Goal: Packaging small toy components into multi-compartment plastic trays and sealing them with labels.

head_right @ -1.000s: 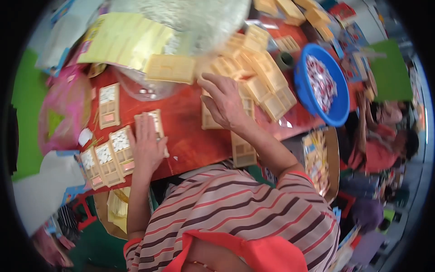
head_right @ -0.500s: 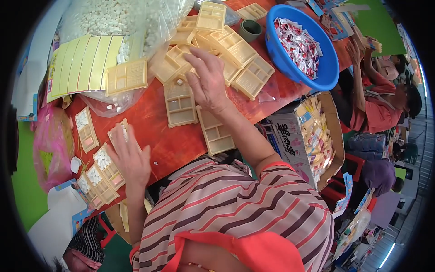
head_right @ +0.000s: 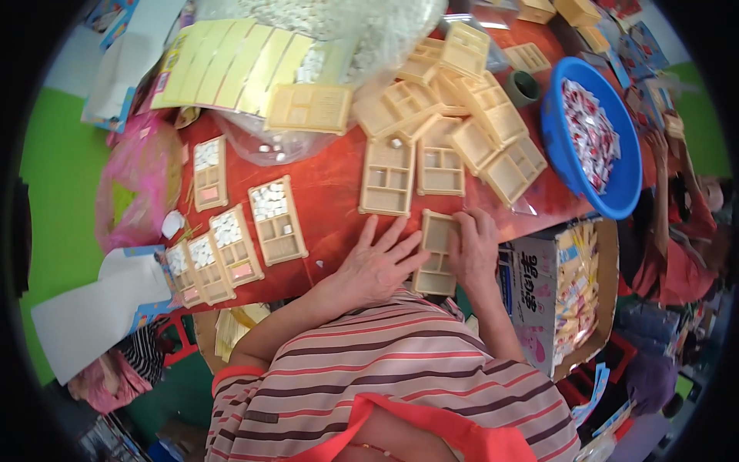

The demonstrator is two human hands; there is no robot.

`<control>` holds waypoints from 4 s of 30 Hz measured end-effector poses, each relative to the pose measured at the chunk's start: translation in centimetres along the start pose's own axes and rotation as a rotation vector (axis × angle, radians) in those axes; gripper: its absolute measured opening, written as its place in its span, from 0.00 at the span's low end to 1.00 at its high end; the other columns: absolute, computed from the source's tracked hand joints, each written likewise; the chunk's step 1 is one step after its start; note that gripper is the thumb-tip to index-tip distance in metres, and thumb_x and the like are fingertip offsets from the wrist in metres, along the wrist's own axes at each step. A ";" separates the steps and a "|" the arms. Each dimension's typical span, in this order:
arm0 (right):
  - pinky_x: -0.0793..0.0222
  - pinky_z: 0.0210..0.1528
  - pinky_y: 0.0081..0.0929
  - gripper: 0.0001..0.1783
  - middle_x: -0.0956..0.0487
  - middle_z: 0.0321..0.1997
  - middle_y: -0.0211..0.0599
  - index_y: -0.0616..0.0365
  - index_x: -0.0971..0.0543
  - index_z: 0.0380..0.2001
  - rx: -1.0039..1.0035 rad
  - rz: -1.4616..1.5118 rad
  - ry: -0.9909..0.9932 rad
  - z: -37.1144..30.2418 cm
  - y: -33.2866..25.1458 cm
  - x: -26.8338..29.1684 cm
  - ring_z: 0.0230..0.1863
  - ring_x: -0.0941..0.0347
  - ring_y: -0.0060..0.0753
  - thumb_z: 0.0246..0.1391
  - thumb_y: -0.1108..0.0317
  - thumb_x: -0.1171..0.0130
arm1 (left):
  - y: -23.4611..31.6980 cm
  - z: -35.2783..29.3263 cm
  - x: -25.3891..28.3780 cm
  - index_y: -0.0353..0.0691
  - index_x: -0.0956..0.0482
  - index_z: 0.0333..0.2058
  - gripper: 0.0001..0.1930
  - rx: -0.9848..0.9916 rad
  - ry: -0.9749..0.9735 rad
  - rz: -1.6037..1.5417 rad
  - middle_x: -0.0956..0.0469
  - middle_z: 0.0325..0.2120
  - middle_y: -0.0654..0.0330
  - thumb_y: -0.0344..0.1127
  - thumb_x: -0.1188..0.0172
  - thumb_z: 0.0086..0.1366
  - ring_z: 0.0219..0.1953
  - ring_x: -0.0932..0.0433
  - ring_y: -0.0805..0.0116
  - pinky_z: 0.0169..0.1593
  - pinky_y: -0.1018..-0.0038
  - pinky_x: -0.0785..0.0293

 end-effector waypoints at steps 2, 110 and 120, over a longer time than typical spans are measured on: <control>0.33 0.51 0.43 0.12 0.26 0.46 0.47 0.60 0.24 0.38 -0.012 0.018 -0.014 -0.3 0.6 -0.4 0.48 0.29 0.52 0.46 0.78 0.41 | -0.1 -0.3 -0.8 0.48 0.27 0.58 0.31 0.005 -0.023 -0.019 0.34 0.64 0.56 0.44 0.34 0.54 0.71 0.46 0.47 0.64 0.31 0.52; 0.26 0.41 0.33 0.16 0.20 0.35 0.41 0.56 0.16 0.43 0.516 0.509 -0.338 39.4 -15.6 -7.8 0.35 0.23 0.37 0.50 0.72 0.42 | -27.4 7.8 15.4 0.41 0.41 0.65 0.32 0.465 0.744 -1.934 0.28 0.55 0.50 0.19 0.50 0.62 0.56 0.24 0.53 0.56 0.54 0.22; 0.31 0.46 0.24 0.23 0.26 0.50 0.35 0.57 0.26 0.58 0.306 0.654 -0.381 27.1 -14.8 -5.9 0.45 0.28 0.26 0.60 0.66 0.42 | -18.2 0.9 13.9 0.37 0.42 0.66 0.32 0.393 0.829 -1.900 0.29 0.57 0.51 0.20 0.49 0.62 0.57 0.25 0.59 0.59 0.64 0.25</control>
Point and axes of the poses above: each hand's wrist, its own z-axis towards the middle knuckle, its own x-axis out of the back of the hand, y = z × x, the point moved 5 cm from there along z, towards the middle knuckle
